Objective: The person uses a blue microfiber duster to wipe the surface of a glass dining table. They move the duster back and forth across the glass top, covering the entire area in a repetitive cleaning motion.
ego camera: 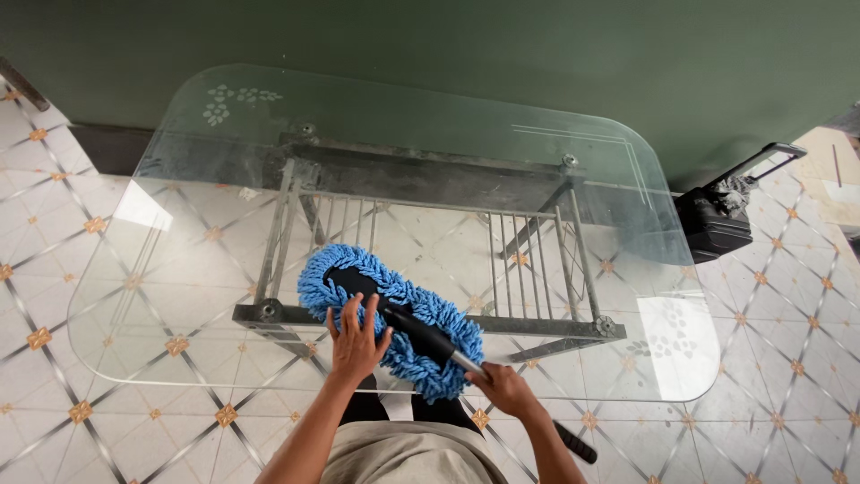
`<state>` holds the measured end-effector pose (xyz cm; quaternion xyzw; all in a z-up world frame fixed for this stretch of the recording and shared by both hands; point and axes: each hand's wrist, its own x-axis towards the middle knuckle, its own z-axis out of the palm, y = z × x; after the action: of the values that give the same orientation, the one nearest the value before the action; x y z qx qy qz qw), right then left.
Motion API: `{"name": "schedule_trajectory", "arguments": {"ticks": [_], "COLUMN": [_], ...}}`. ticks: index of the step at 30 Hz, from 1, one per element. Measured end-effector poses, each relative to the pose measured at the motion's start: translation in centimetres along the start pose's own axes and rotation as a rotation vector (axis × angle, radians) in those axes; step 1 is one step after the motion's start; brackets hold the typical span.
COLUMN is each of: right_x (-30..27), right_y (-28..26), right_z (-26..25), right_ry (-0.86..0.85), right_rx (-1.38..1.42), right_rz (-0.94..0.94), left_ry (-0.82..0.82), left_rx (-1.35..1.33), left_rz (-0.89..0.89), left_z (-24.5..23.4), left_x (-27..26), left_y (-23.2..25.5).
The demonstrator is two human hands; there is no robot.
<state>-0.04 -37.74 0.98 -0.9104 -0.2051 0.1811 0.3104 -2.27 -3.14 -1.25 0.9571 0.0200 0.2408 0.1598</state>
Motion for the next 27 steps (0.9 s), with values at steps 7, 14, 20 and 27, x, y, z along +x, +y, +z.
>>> {"name": "schedule_trajectory", "arguments": {"ticks": [7,14,20,27], "right_x": [1.2,8.0,17.2,18.3], "right_y": [-0.5,1.1,2.4,-3.5], "right_z": [-1.5,-0.8,-1.3,1.1], "right_ry": [0.164,0.447,0.544,0.166], "right_rx": [-0.145,-0.127,-0.100,0.122], "right_rz": [0.224,0.410,0.281,0.138], "left_ry": [0.066,-0.161,-0.230,-0.211], "left_rx": [0.081,0.032,0.036,0.029], "left_rz": [0.015,-0.102,-0.124,-0.112], "left_z": [0.7,-0.2,-0.5,-1.0], "left_x": [-1.0,0.1,0.0,0.3], "left_y": [-2.5,-2.2,-1.9,-1.9]}}
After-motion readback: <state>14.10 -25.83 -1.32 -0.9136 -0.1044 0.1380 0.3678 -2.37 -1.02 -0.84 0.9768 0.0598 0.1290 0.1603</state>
